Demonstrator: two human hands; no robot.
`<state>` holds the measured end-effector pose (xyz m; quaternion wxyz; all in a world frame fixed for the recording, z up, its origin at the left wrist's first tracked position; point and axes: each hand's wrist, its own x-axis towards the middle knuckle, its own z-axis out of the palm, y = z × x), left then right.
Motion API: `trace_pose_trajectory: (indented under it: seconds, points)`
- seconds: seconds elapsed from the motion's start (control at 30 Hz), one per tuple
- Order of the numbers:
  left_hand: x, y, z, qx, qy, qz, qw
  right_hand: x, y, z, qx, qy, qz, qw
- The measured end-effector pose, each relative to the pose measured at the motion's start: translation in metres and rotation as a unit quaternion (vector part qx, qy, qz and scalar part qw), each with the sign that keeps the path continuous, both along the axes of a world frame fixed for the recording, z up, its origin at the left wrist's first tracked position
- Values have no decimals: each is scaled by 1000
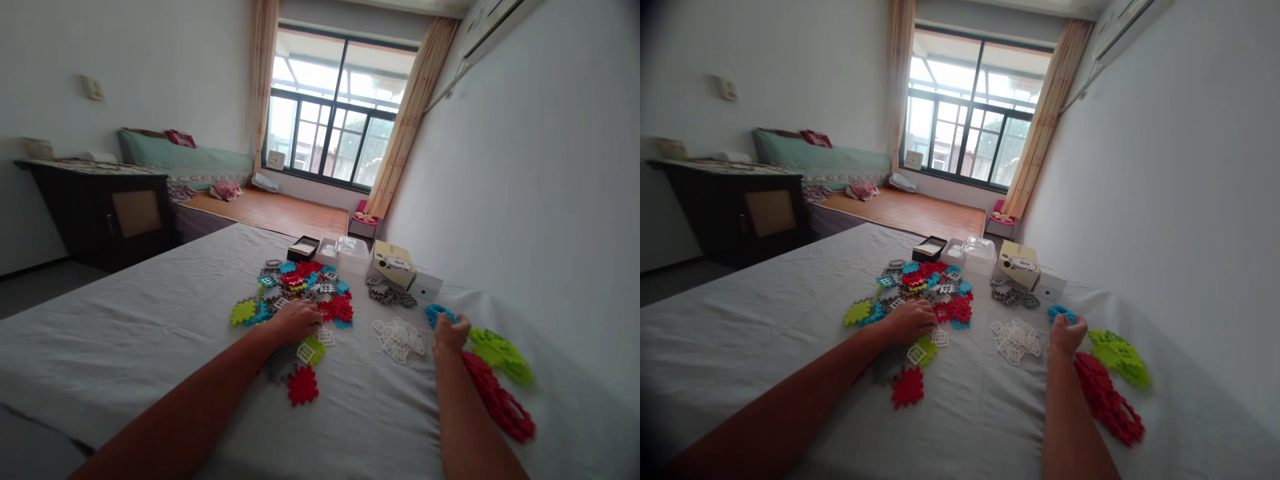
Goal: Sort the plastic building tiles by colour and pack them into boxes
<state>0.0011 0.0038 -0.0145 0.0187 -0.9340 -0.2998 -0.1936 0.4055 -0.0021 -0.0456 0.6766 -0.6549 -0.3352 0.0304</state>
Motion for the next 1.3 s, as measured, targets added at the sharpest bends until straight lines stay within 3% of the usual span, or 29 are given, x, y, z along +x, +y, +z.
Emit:
trace_pose_trajectory:
  seconds: [0.07, 0.13, 0.2, 0.27, 0.33, 0.43, 0.57, 0.73, 0.87, 1.0, 1.17, 1.3]
  points:
    - [-1, 0, 2, 10, 12, 19, 1000, -19, -1, 6, -5, -27, -4, 1000]
    - [-1, -1, 5, 24, 18, 47, 998, -50, -3, 9, -34, -94, 71, 992]
    - [-2, -1, 7, 35, 16, 72, 997, -90, -5, 6, -83, -212, 208, 951]
    - [-2, -1, 8, 39, 11, 84, 996, -129, -7, -1, -123, -328, 316, 882]
    - [-2, 0, 7, 38, 11, 81, 996, -158, -9, -9, -139, -386, 355, 840]
    - [-2, 0, 5, 32, 16, 78, 996, -177, -9, -15, -148, -397, 360, 831]
    - [-1, -1, 8, 25, 30, 79, 996, -172, -10, -7, -137, -398, 364, 831]
    - [-1, -3, 10, 23, 40, 71, 996, -168, -16, 7, -116, -324, 350, 871]
    - [-1, -1, 7, 20, 40, 68, 997, -166, -19, 11, -117, -270, 378, 878]
    - [-1, 0, 5, 20, 36, 60, 997, -154, -20, 15, -98, -228, 354, 902]
    - [-2, -1, 8, 14, 35, 55, 998, -112, -27, 34, -102, -213, 283, 929]
    - [-3, -2, 10, 11, 36, 54, 998, -43, -57, 55, -145, -219, 242, 934]
